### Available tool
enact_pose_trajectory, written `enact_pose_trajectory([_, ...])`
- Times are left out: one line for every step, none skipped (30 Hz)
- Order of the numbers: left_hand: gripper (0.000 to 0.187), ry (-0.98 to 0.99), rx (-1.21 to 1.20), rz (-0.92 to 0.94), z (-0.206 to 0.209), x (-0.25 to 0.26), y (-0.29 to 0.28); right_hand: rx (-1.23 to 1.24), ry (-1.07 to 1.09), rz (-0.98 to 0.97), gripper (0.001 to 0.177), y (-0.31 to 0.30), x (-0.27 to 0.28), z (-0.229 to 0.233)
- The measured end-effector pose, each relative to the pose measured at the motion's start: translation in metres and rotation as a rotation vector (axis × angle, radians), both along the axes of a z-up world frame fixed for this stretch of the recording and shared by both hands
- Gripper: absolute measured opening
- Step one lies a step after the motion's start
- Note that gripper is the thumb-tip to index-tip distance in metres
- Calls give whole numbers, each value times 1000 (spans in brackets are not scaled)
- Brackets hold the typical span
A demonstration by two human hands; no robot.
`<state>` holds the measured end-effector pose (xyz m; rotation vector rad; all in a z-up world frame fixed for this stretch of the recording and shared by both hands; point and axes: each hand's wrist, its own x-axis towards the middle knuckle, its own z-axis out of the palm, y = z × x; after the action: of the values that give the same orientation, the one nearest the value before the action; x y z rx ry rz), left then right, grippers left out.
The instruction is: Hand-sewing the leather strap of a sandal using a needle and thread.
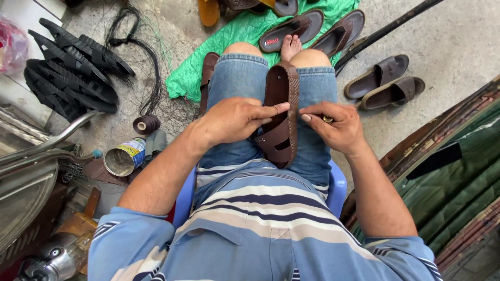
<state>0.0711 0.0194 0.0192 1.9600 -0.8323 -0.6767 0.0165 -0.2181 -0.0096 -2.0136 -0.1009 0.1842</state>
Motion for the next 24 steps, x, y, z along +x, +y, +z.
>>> enact_pose_trajectory([33,-103,123,-45,2,-1,1,-2,-23,-16,11,0,-1,-2])
enact_pose_trajectory([33,-108,121,-41,2,-3,2,-3,-28,-13,11,-1,-2,-1])
enact_pose_trajectory([33,-166,126,-30,3,-5,3,-40,-28,14,12,-2,-3,1])
enact_pose_trajectory([34,-227,130,-17,3,-5,6,-77,-32,41,13,-2,-1,3])
enact_pose_trajectory([34,-235,130,-11,3,-4,13,-79,-41,45,13,-3,1,23])
enact_pose_trajectory([33,-46,28,34,2,-5,20,-120,70,174,17,-4,-1,43])
enact_pose_trajectory([34,142,-74,79,0,-7,27,-160,180,303,23,-5,-3,63])
enact_pose_trajectory([34,150,-75,80,8,-2,35,-161,188,304,23,-16,-5,65])
enact_pose_trajectory([12,310,107,310,16,2,44,-202,168,381,33,-27,-7,67])
enact_pose_trajectory([27,467,292,535,24,8,51,-245,140,457,42,-40,-8,69])
enact_pose_trajectory([27,468,290,535,12,5,56,-247,142,458,42,-41,-7,70])
enact_pose_trajectory([26,-11,490,604,0,1,64,-286,27,452,34,-41,-6,72])
enact_pose_trajectory([29,-502,665,637,-11,-3,71,-323,-88,446,30,-41,-5,73])
enact_pose_trajectory([29,-506,663,644,-4,-4,57,-326,-94,449,30,-36,1,70])
enact_pose_trajectory([20,-543,506,540,3,-4,42,-339,-126,511,30,-31,7,66])
enact_pose_trajectory([21,-567,350,428,10,-8,28,-350,-147,572,32,-26,9,63])
enact_pose_trajectory([21,-563,350,428,3,-14,18,-350,-143,573,32,-20,11,62])
enact_pose_trajectory([29,-404,61,292,-5,-21,8,-384,-135,522,27,-14,12,61])
enact_pose_trajectory([38,-241,-225,154,-13,-27,-2,-419,-128,471,22,-8,14,60])
enact_pose_trajectory([38,-247,-225,157,-17,-32,-6,-420,-134,473,22,-8,17,57])
enact_pose_trajectory([37,-135,-131,204,-21,-36,-10,-422,-139,487,25,-7,20,55])
enact_pose_trajectory([37,-11,-37,247,-25,-45,-15,-421,-131,500,28,-8,18,52])
enact_pose_trajectory([37,-4,-36,246,-26,-47,-17,-419,-124,500,28,-8,18,51])
enact_pose_trajectory([31,61,-40,324,-27,-48,-19,-418,-109,490,28,-8,19,51])
